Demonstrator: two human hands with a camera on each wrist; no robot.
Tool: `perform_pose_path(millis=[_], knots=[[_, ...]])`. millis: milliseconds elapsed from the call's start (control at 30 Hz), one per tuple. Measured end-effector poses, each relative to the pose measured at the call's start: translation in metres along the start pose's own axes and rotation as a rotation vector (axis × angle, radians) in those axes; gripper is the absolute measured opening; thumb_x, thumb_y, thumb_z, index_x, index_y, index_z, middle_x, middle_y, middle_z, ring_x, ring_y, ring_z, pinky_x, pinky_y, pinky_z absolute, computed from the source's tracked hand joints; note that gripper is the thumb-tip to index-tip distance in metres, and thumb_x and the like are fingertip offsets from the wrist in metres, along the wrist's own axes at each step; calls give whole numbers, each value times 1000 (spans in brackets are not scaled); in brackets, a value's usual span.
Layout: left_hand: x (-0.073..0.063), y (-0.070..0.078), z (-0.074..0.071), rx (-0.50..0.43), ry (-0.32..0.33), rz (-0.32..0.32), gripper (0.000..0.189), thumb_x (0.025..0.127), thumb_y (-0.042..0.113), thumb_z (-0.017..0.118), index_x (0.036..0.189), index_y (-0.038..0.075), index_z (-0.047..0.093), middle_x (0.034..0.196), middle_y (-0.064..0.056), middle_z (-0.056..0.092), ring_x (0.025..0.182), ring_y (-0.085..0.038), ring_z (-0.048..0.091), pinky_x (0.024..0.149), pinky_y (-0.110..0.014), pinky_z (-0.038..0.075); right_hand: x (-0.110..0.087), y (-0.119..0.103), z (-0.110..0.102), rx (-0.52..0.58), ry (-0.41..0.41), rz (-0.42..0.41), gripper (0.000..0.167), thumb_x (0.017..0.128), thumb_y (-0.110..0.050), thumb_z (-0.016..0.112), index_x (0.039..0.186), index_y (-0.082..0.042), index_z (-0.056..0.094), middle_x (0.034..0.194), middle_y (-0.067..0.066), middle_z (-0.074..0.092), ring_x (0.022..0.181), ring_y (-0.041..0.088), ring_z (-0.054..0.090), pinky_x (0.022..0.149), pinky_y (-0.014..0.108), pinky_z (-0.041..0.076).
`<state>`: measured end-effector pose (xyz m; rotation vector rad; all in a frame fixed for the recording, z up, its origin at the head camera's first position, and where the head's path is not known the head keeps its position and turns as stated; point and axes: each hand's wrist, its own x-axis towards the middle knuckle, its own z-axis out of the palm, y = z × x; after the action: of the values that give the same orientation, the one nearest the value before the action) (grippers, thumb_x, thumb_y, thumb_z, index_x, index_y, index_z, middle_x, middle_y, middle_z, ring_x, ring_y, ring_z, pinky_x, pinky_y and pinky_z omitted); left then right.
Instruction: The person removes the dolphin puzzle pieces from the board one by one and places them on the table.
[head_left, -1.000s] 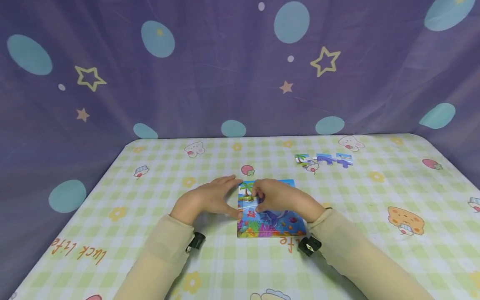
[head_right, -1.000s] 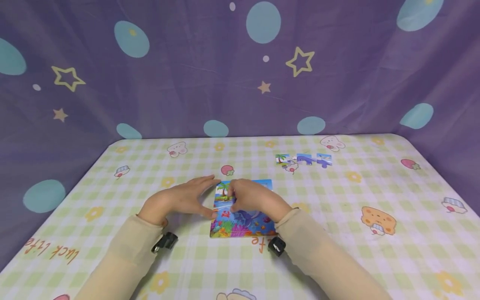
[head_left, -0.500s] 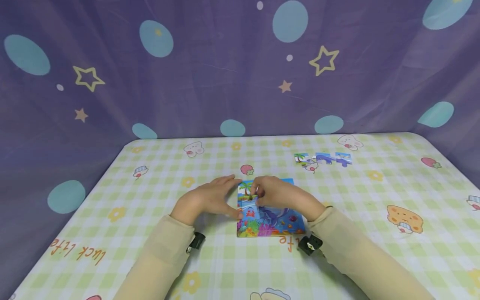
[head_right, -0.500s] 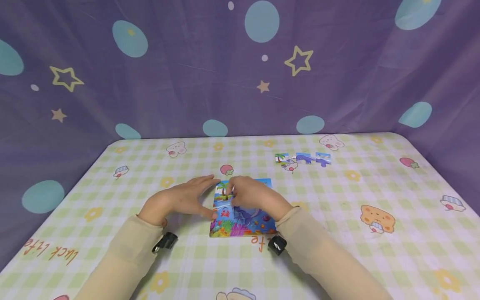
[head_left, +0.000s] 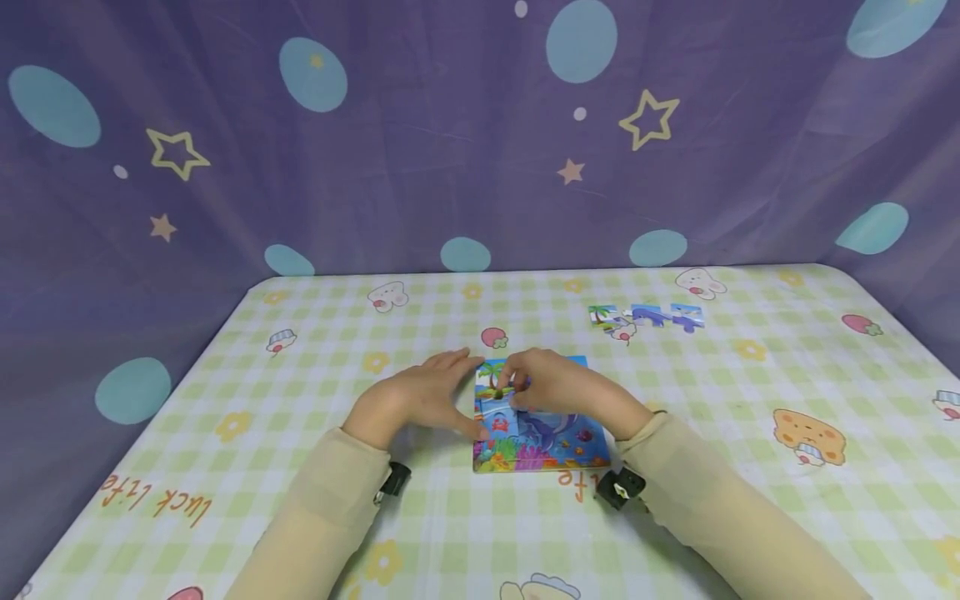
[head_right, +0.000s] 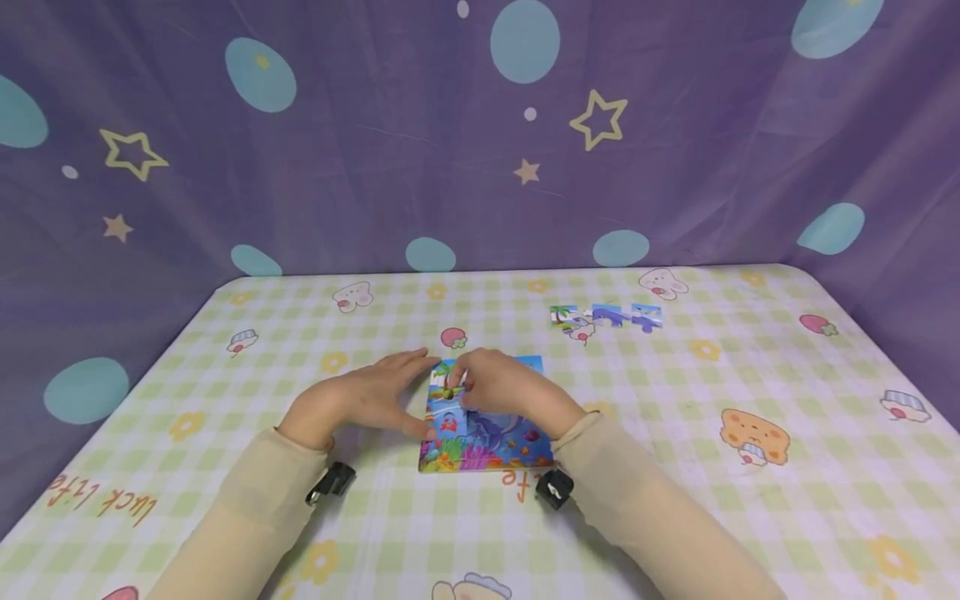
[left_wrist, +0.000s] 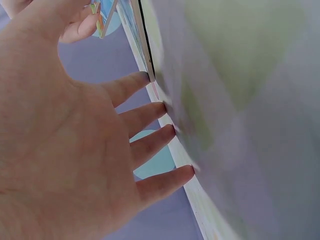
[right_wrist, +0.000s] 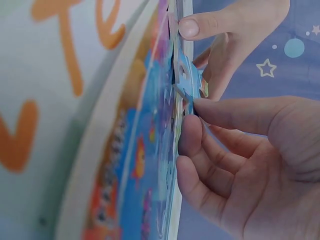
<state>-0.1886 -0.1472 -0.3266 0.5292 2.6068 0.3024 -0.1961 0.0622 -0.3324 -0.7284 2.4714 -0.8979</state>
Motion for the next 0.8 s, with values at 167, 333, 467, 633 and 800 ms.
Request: perform_pose_path(millis=[167,333,467,633,800], knots=[[1,1,0,0,4,-8,109,75,61,77,159,18,21,165,-8,13,150,-30,12,117,-55,20,2,1,0,16,-10,5,18,92,-1,67,110,-4,67,87,5,66,67,15,62,62,26,51],[2,2,0,-9,21,-11,108,75,58,78,159,17,23,165,-8,15,150,-30,13,118,-54,20,2,3,-2,44,-30,11,17,93,1,65,109,-2,66,84,5,67,66,16,63,60,25,50],[2,3,0,-17,23,-18,108,75,57,79,158,17,23,165,-8,15,150,-30,13,118,-54,20,2,3,-4,49,-36,3,16,93,2,64,109,-1,66,85,6,68,66,17,64,58,25,49],[3,4,1,-30,16,-24,108,75,56,79,158,17,23,165,-8,14,150,-30,12,118,-55,18,1,4,-5,48,-34,-25,15,93,3,64,107,-2,67,83,5,69,65,17,64,57,25,49],[3,4,3,-47,12,-26,109,74,56,80,158,17,24,165,-9,13,150,-31,11,118,-56,17,2,6,-4,49,-28,-62,13,93,3,64,104,-2,68,85,5,71,67,15,63,62,25,51]])
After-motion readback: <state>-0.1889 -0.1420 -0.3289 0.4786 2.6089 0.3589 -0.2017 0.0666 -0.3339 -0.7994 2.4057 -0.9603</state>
